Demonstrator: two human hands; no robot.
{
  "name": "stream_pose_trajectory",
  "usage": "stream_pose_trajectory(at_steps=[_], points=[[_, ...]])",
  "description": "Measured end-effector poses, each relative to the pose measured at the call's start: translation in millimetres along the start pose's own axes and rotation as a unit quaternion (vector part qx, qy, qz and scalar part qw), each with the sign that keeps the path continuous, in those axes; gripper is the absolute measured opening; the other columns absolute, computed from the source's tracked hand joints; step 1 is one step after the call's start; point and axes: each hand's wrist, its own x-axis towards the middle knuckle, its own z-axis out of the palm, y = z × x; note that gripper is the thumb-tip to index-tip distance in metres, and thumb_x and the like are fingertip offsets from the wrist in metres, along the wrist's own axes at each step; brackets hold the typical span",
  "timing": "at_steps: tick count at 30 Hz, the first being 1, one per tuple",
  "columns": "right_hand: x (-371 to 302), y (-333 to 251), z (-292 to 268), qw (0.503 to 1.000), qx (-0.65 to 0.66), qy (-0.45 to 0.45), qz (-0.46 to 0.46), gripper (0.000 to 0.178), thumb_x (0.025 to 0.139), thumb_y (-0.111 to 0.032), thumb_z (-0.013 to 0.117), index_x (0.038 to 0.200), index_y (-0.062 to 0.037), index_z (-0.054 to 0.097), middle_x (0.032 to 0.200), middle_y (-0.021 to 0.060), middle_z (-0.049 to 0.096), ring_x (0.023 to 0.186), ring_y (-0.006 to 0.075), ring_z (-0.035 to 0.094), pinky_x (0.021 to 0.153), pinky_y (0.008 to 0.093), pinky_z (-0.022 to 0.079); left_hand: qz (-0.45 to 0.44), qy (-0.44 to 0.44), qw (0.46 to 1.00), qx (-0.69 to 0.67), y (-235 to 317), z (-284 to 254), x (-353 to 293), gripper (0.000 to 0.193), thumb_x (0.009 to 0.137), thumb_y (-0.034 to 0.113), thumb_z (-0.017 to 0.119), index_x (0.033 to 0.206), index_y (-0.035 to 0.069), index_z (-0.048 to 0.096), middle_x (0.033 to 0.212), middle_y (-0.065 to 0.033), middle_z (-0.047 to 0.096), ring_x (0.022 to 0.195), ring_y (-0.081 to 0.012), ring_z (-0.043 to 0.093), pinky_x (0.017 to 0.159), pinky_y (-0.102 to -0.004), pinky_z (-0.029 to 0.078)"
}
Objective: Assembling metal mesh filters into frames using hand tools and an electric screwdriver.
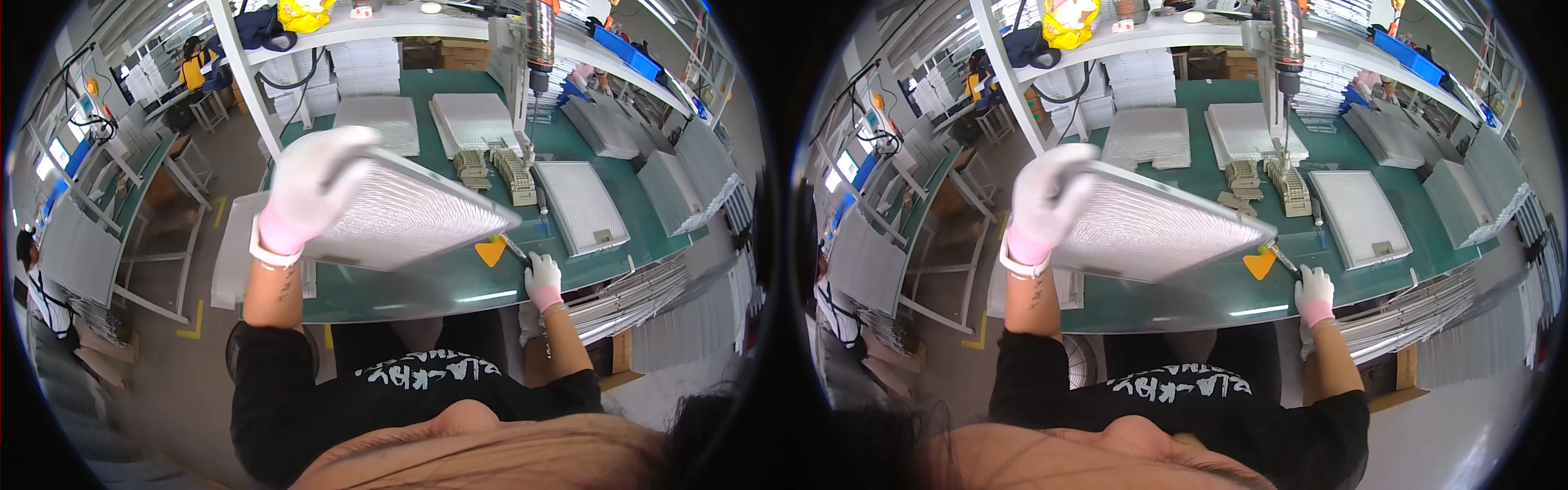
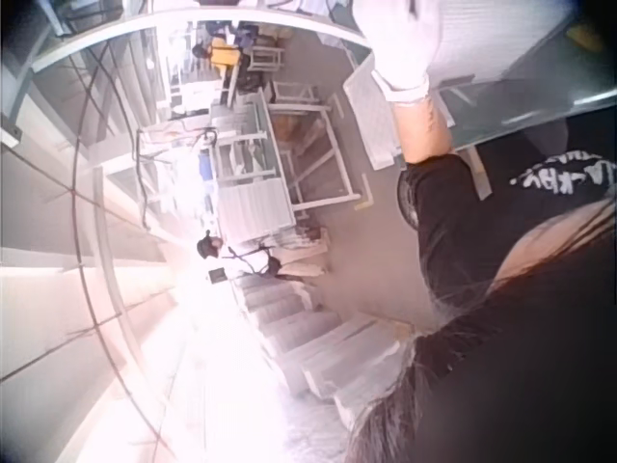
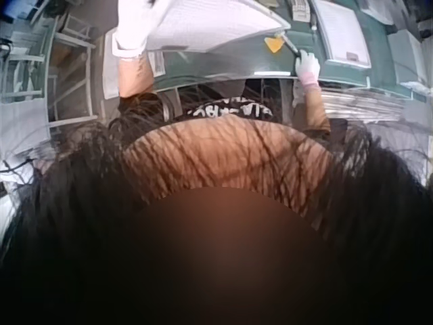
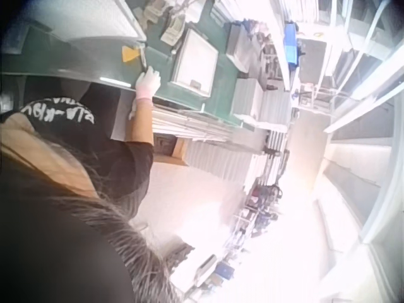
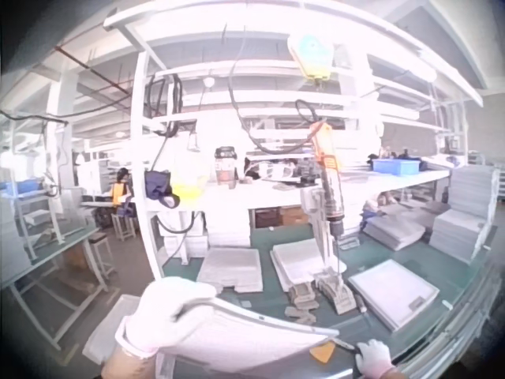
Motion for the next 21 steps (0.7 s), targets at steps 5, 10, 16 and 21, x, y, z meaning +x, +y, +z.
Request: stream_pose_trajectory(at_steps=[5, 10, 16, 21], points=[[-1.6, 19.4, 32.4, 0.98, 0.192, 0.026, 0.051, 0.031, 0.094, -0.021, 0.054, 0.121, -0.0046, 0.054, 0.106, 0.0243, 0.062, 0.089, 0.0425, 0.064, 0.081, 0.049, 0.052, 0.216, -0.252, 0.941, 0.055, 29.0, 112.7, 38.0, 0.021, 0.085, 0.017, 0.059, 0.106, 0.016, 0.061, 0.068, -0.0017, 0.057, 0.065, -0.0217, 0.062, 0.057, -0.0341, 0.048], [-24.6, 1.5, -69.7, 0.913, 0.405, 0.027, -0.03, 0.038, 0.092, -0.007, 0.053, 0.13, -0.0008, 0.051, 0.1, 0.0206, 0.063, 0.081, 0.0289, 0.065, 0.078, 0.0353, 0.051, 0.194, -0.219, 0.949, 0.116, 19.6, 144.1, 11.3, 0.026, 0.087, 0.02, 0.056, 0.112, 0.021, 0.06, 0.062, 0.0019, 0.053, 0.057, -0.0174, 0.058, 0.056, -0.0311, 0.046], [-36.6, 0.6, -193.6, 0.872, 0.428, 0.154, -0.181, 0.054, 0.098, -0.01, 0.049, 0.15, -0.0005, 0.033, 0.088, 0.0059, 0.06, 0.071, 0.0108, 0.052, 0.065, 0.025, 0.046, 0.119, -0.143, 0.974, 0.127, 16.2, 159.0, 2.4, 0.028, 0.078, 0.041, 0.073, 0.083, 0.016, 0.061, 0.059, 0.0014, 0.051, 0.055, -0.0161, 0.056, 0.054, -0.0302, 0.042], [-29.5, -17.2, -202.7, 0.84, 0.467, 0.225, -0.161, 0.056, 0.097, -0.003, 0.045, 0.151, -0.0009, 0.03, 0.087, 0.0052, 0.058, 0.065, 0.0068, 0.046, 0.059, 0.0212, 0.042, 0.089, -0.097, 0.983, 0.125, 13.7, 161.9, 2.5, 0.037, 0.072, 0.045, 0.074, 0.065, 0.015, 0.055, 0.056, 0.0002, 0.05, 0.054, -0.0181, 0.054, 0.053, -0.0317, 0.042]])
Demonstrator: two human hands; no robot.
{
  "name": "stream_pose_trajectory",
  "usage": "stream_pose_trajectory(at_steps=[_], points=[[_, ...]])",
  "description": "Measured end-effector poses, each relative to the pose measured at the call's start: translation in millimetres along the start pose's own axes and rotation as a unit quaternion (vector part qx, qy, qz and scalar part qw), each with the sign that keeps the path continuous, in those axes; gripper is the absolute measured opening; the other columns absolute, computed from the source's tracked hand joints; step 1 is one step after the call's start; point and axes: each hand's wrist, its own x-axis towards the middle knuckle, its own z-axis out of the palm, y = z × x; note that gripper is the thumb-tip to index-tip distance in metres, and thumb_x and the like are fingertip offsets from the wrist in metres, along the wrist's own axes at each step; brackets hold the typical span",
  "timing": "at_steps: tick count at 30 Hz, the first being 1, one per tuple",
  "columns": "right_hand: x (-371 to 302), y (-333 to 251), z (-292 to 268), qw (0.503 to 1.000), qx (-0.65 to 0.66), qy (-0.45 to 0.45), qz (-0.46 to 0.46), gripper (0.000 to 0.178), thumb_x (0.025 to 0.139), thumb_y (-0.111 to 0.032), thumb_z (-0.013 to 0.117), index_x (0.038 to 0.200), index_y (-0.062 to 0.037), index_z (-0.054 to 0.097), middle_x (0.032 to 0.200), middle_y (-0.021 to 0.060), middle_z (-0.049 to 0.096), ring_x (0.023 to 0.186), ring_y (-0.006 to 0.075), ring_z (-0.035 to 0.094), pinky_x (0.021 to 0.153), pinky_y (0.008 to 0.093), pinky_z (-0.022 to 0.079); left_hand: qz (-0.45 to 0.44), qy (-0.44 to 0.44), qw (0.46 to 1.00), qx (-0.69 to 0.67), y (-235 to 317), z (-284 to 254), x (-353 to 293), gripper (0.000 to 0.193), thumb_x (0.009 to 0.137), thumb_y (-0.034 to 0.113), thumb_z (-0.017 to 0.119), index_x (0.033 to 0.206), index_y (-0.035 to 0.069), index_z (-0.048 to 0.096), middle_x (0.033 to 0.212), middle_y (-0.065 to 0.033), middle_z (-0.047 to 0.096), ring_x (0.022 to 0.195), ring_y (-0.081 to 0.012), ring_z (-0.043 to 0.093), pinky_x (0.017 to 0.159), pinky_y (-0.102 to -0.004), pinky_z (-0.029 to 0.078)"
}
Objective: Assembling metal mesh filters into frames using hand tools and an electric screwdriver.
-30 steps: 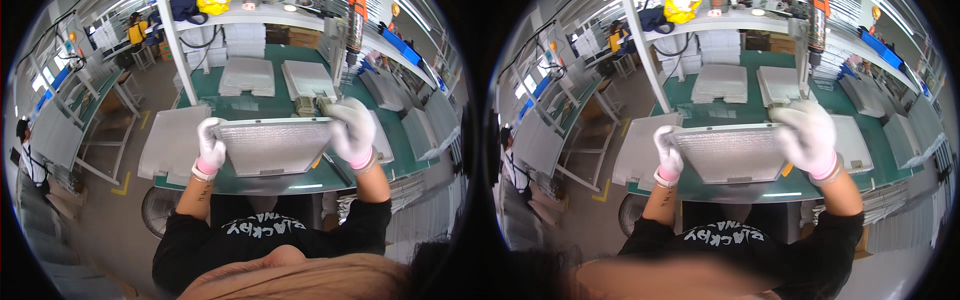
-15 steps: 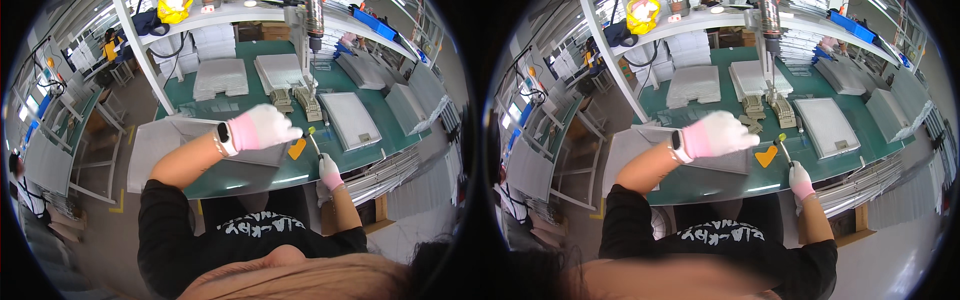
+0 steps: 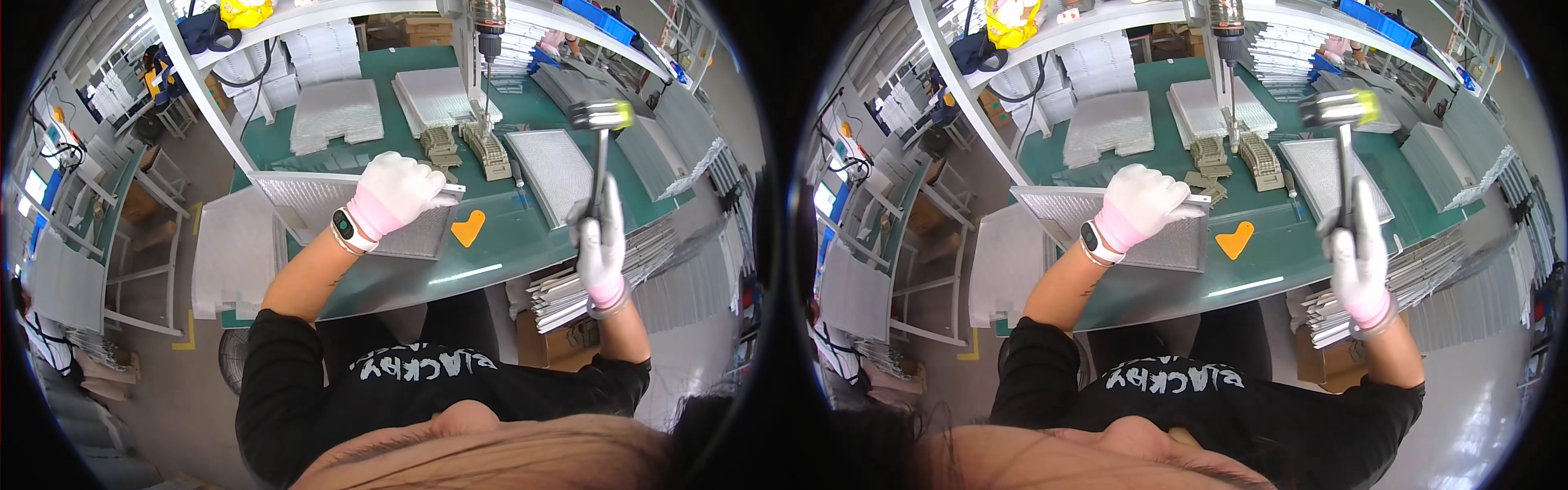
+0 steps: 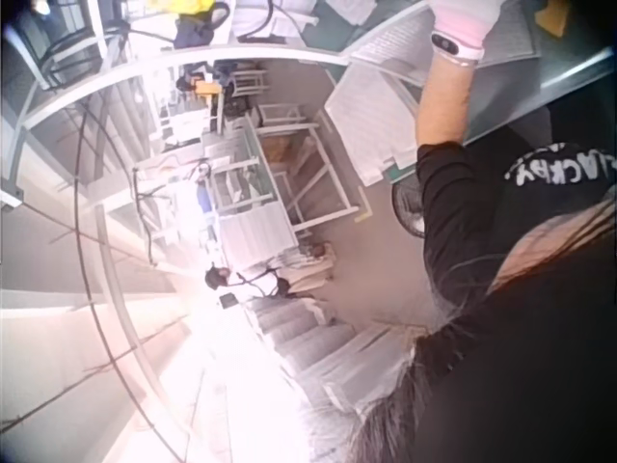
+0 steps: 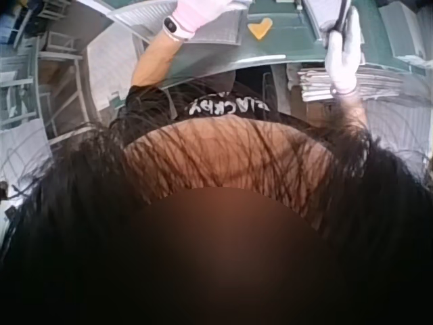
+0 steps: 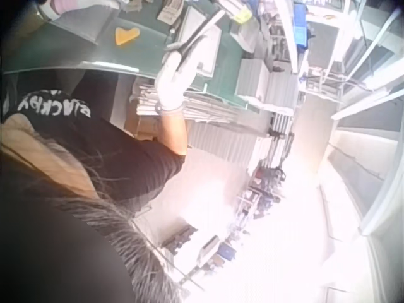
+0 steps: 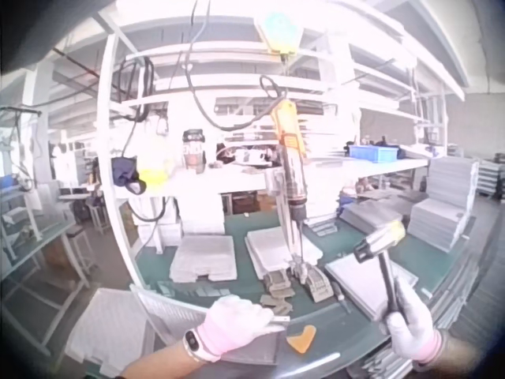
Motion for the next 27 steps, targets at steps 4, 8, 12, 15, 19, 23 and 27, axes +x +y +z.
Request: stream_pose_trajectory(at_steps=[4, 8, 12, 15, 19, 23, 27], points=[[-8.0, 15.4, 8.1, 0.993, -0.096, -0.063, -0.03, 0.054, 0.099, -0.009, 0.05, 0.148, 0.0017, 0.033, 0.085, 0.0071, 0.059, 0.069, 0.0133, 0.052, 0.069, 0.0255, 0.047, -0.013, 0.021, 1.0, -0.007, -0.8, 5.4, -3.6, 0.039, 0.07, 0.046, 0.075, 0.062, 0.015, 0.053, 0.054, -0.0001, 0.048, 0.053, -0.0181, 0.054, 0.052, -0.0321, 0.041], [-37.0, 29.4, 31.9, 0.996, -0.003, 0.049, 0.073, 0.053, 0.097, -0.006, 0.051, 0.147, 0.0028, 0.036, 0.086, 0.0084, 0.06, 0.071, 0.0161, 0.055, 0.07, 0.0288, 0.049, -0.008, 0.03, 1.0, 0.001, -1.2, 5.7, -3.1, 0.04, 0.069, 0.047, 0.075, 0.061, 0.015, 0.052, 0.054, -0.0002, 0.048, 0.053, -0.0179, 0.053, 0.051, -0.032, 0.04], [-26.9, 10.7, 27.4, 0.949, -0.24, -0.202, 0.043, 0.058, 0.086, 0.003, 0.057, 0.142, -0.0019, 0.044, 0.107, 0.0255, 0.064, 0.087, 0.0341, 0.067, 0.081, 0.0374, 0.053, 0.004, 0.045, 0.999, 0.004, -2.5, 9.3, -5.4, 0.041, 0.068, 0.047, 0.076, 0.06, 0.015, 0.051, 0.052, -0.0001, 0.045, 0.051, -0.018, 0.051, 0.05, -0.0315, 0.039], [-17.9, 11.0, 15.3, 0.967, -0.235, -0.089, -0.05, 0.054, 0.088, 0.002, 0.056, 0.142, 0.0005, 0.045, 0.108, 0.0232, 0.065, 0.087, 0.0323, 0.067, 0.081, 0.0366, 0.053, 0.0, 0.048, 0.999, 0.006, -1.6, 6.7, -5.1, 0.041, 0.069, 0.047, 0.075, 0.06, 0.015, 0.051, 0.052, 0.0002, 0.044, 0.05, -0.0178, 0.05, 0.05, -0.0309, 0.039], [-10.2, -5.6, 0.9, 0.995, -0.092, 0.027, -0.014, 0.049, 0.096, -0.002, 0.05, 0.143, 0.0044, 0.041, 0.091, 0.0102, 0.066, 0.075, 0.0166, 0.058, 0.073, 0.0299, 0.05, -0.017, 0.044, 0.998, 0.031, 3.2, 9.6, -5.7, 0.042, 0.065, 0.048, 0.078, 0.059, 0.015, 0.051, 0.052, 0.0, 0.044, 0.051, -0.0182, 0.05, 0.05, -0.0317, 0.039], [14.1, -17.1, -1.6, 0.952, -0.252, -0.05, -0.168, 0.046, 0.095, -0.005, 0.053, 0.14, 0.0038, 0.046, 0.086, 0.0125, 0.062, 0.069, 0.0241, 0.061, 0.066, 0.0331, 0.05, -0.116, 0.085, 0.99, -0.009, 23.0, 13.5, -1.4, 0.042, 0.06, 0.045, 0.081, 0.059, 0.014, 0.053, 0.055, -0.0007, 0.045, 0.056, -0.0217, 0.05, 0.059, -0.0376, 0.039], [31.6, -29.9, -9.4, 0.941, -0.281, -0.094, -0.161, 0.043, 0.094, -0.004, 0.054, 0.136, 0.0035, 0.05, 0.087, 0.0146, 0.063, 0.073, 0.0289, 0.063, 0.069, 0.0348, 0.051, -0.226, 0.106, 0.968, 0.01, 41.4, 17.5, 1.1, 0.035, 0.061, 0.044, 0.076, 0.058, 0.014, 0.058, 0.06, -0.0018, 0.052, 0.062, -0.0236, 0.052, 0.066, -0.0421, 0.037]])
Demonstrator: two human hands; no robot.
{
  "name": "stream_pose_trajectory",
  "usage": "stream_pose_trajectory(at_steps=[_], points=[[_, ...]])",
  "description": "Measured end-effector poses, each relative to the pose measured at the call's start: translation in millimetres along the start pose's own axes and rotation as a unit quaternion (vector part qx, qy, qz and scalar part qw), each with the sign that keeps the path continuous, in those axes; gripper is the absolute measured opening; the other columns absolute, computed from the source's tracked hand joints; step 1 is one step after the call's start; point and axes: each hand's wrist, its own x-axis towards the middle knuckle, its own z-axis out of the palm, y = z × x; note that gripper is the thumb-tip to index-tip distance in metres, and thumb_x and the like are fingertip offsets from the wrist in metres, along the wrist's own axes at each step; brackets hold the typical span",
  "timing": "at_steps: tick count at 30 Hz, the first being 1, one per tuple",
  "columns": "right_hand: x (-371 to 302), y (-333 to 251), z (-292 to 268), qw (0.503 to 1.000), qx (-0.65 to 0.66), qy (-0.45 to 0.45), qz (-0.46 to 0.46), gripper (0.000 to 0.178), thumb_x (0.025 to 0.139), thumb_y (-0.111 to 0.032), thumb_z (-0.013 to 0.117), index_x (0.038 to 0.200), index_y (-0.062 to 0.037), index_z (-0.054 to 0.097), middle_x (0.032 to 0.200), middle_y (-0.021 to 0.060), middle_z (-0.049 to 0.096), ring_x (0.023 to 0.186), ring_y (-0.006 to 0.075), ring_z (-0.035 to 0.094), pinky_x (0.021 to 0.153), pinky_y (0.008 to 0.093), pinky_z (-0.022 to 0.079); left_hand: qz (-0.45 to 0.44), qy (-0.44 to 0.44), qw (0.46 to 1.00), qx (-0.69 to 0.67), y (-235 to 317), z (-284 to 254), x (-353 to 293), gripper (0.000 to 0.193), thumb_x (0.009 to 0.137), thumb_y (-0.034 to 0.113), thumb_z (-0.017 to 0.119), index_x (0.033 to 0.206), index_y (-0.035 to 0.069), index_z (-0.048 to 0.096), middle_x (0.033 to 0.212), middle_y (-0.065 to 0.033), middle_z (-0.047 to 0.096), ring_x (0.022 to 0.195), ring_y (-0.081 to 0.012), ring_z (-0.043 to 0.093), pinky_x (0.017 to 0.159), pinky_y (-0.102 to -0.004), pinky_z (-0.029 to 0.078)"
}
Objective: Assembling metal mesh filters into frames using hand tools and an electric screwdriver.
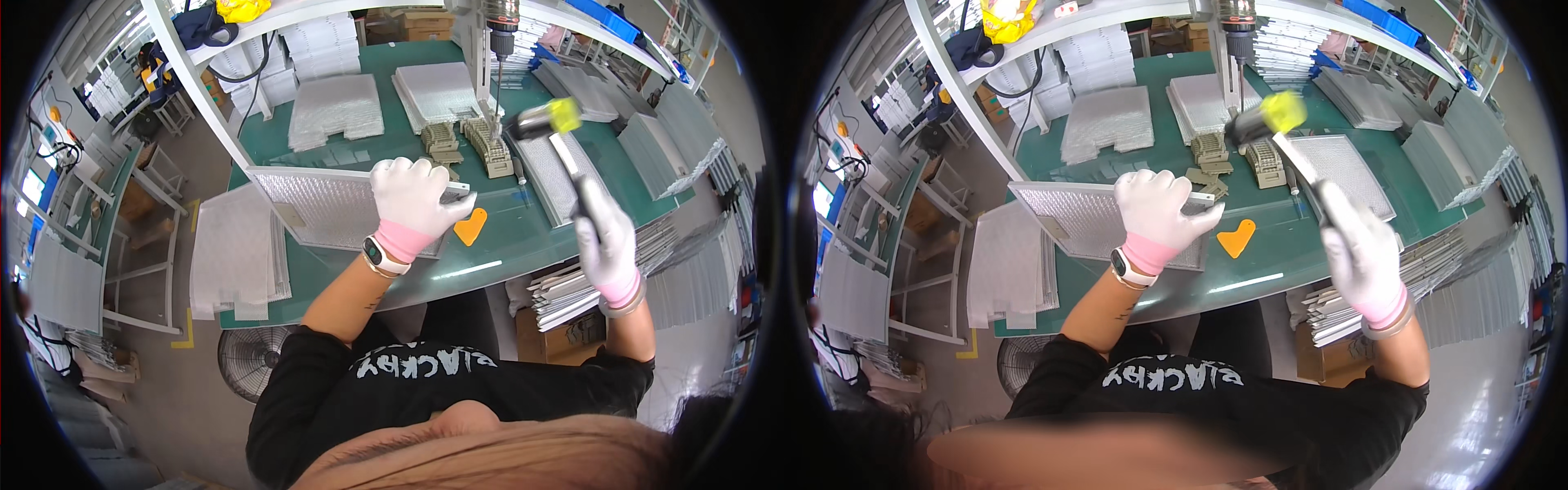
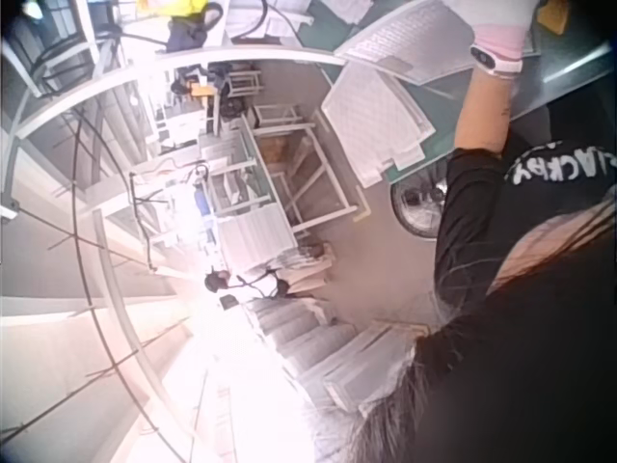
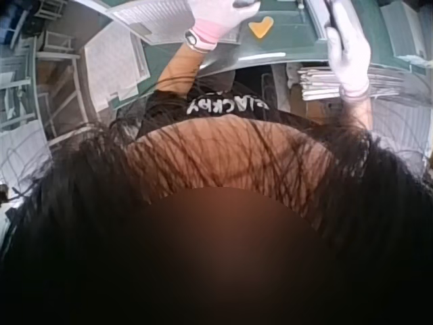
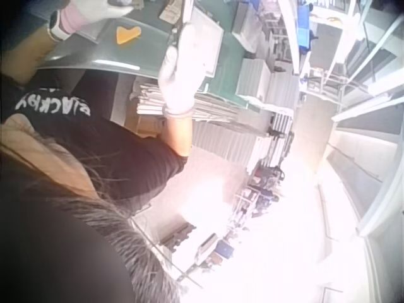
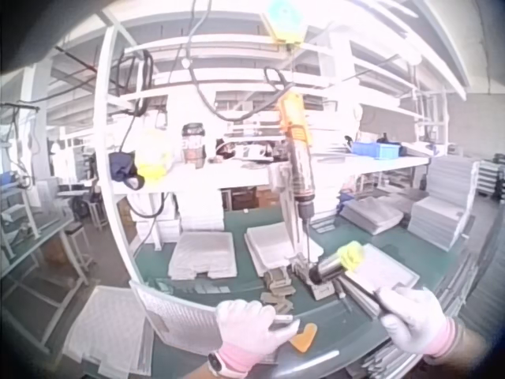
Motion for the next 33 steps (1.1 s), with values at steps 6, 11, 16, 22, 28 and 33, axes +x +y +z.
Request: stream_pose_trajectory(at_steps=[6, 11, 16, 22, 28, 33], points=[[-11.9, 1.7, 11.9, 0.991, 0.098, 0.094, 0.018, 0.056, 0.097, -0.002, 0.047, 0.15, -0.0007, 0.03, 0.086, 0.0079, 0.057, 0.061, 0.0128, 0.049, 0.054, 0.0268, 0.043, -0.013, 0.034, 0.999, -0.005, 5.0, 9.2, -2.1, 0.032, 0.058, 0.041, 0.075, 0.057, 0.014, 0.058, 0.06, -0.002, 0.051, 0.061, -0.0228, 0.05, 0.063, -0.0413, 0.033], [2.1, -7.5, 7.0, 0.983, 0.003, -0.183, 0.004, 0.049, 0.091, -0.004, 0.057, 0.139, 0.001, 0.047, 0.093, 0.0188, 0.064, 0.072, 0.0323, 0.063, 0.066, 0.0377, 0.052, -0.013, 0.019, 1.0, -0.001, 1.0, 16.1, -3.3, 0.031, 0.057, 0.04, 0.075, 0.056, 0.015, 0.055, 0.058, -0.0012, 0.047, 0.06, -0.0219, 0.049, 0.063, -0.0415, 0.033], [-13.2, -8.7, 12.0, 0.967, 0.195, 0.027, 0.162, 0.049, 0.092, -0.002, 0.054, 0.14, 0.0012, 0.046, 0.098, 0.0206, 0.066, 0.074, 0.0299, 0.066, 0.07, 0.0346, 0.053, 0.001, 0.054, 0.999, -0.004, 0.3, 13.4, -6.6, 0.034, 0.055, 0.037, 0.076, 0.054, 0.015, 0.05, 0.058, -0.0009, 0.044, 0.058, -0.022, 0.046, 0.061, -0.0399, 0.03], [-62.2, 22.8, 75.1, 0.941, 0.038, -0.276, 0.191, 0.06, 0.088, -0.008, 0.056, 0.147, -0.0138, 0.041, 0.087, 0.0197, 0.064, 0.079, 0.0384, 0.064, 0.071, 0.0455, 0.051, 0.013, 0.034, 0.999, -0.013, 2.2, 10.2, -3.6, 0.031, 0.058, 0.037, 0.074, 0.054, 0.017, 0.051, 0.057, 0.0002, 0.046, 0.058, -0.021, 0.048, 0.062, -0.0403, 0.032], [-94.3, 81.5, 166.1, 0.919, -0.054, -0.274, 0.279, 0.063, 0.089, -0.017, 0.058, 0.148, -0.0104, 0.036, 0.116, 0.024, 0.058, 0.107, 0.0406, 0.057, 0.089, 0.0479, 0.048, 0.062, 0.074, 0.991, -0.089, 3.1, 14.8, -7.2, 0.028, 0.059, 0.028, 0.072, 0.056, 0.016, 0.047, 0.057, -0.0002, 0.043, 0.057, -0.022, 0.045, 0.061, -0.0392, 0.032], [90.3, 61.2, 106.2, 0.967, 0.117, 0.219, 0.064, 0.066, 0.09, -0.013, 0.065, 0.146, 0.0025, 0.034, 0.144, 0.0212, 0.043, 0.133, 0.032, 0.043, 0.113, 0.0407, 0.032, 0.054, 0.048, 0.995, -0.072, 2.6, 10.6, -6.0, 0.028, 0.06, 0.025, 0.072, 0.055, 0.016, 0.046, 0.056, -0.0004, 0.043, 0.055, -0.0219, 0.045, 0.06, -0.0389, 0.033]])
